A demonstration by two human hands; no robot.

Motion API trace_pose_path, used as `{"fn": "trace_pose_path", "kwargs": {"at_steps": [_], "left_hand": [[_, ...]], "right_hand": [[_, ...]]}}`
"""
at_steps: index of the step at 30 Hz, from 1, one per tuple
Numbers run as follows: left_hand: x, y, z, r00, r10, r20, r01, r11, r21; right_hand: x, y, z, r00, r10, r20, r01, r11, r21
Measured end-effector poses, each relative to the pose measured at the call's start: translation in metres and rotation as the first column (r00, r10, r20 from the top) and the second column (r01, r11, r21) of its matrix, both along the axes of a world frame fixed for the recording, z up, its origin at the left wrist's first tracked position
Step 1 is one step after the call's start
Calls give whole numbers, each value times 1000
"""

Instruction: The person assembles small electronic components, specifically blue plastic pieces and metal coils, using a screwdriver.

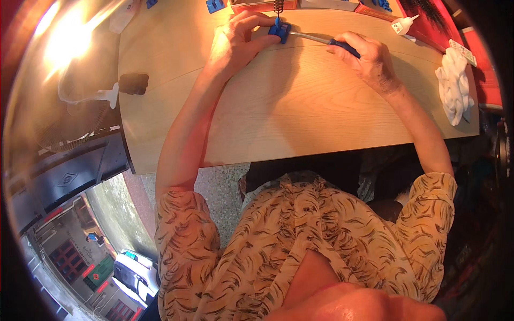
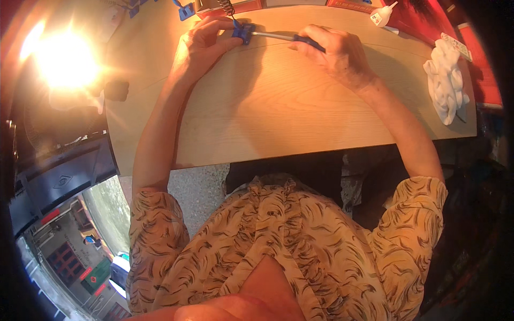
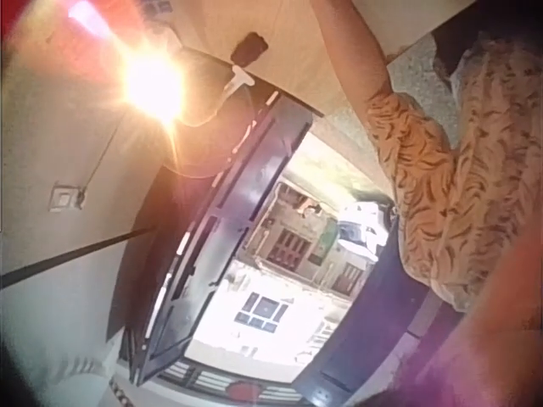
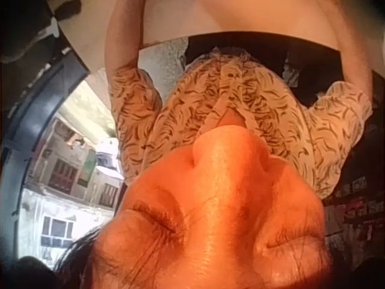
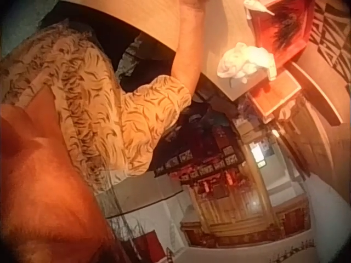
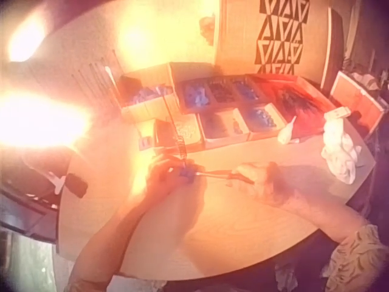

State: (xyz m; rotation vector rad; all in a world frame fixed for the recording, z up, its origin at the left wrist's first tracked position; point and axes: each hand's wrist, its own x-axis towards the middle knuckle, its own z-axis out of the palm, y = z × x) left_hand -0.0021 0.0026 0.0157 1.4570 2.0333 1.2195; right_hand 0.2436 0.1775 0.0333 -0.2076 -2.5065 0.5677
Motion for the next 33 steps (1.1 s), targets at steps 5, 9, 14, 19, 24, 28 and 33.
{"fn": "trace_pose_path", "kwargs": {"at_steps": [5,9,14,19,24,28,33], "left_hand": [[-17,2,-28,995,-81,65,70,986,153],[-1,2,-9,973,-23,-231,64,983,171],[21,5,12,959,120,-255,-133,991,-33],[4,7,-14,977,85,-198,-62,991,122],[9,8,-17,958,140,-251,-101,981,164],[13,7,-7,981,95,-168,-63,980,187],[15,-2,10,996,61,-63,-65,996,-57]], "right_hand": [[20,33,-5,993,-81,-83,95,978,184],[31,41,-1,976,-216,19,193,908,372],[0,14,28,993,-105,-54,115,968,222],[-68,-16,35,990,135,-35,-139,940,-310],[-87,-22,31,992,107,64,-66,888,-455],[-87,-21,15,1000,24,-8,-25,911,-411],[-88,-30,14,995,70,-70,-82,976,-202]]}}
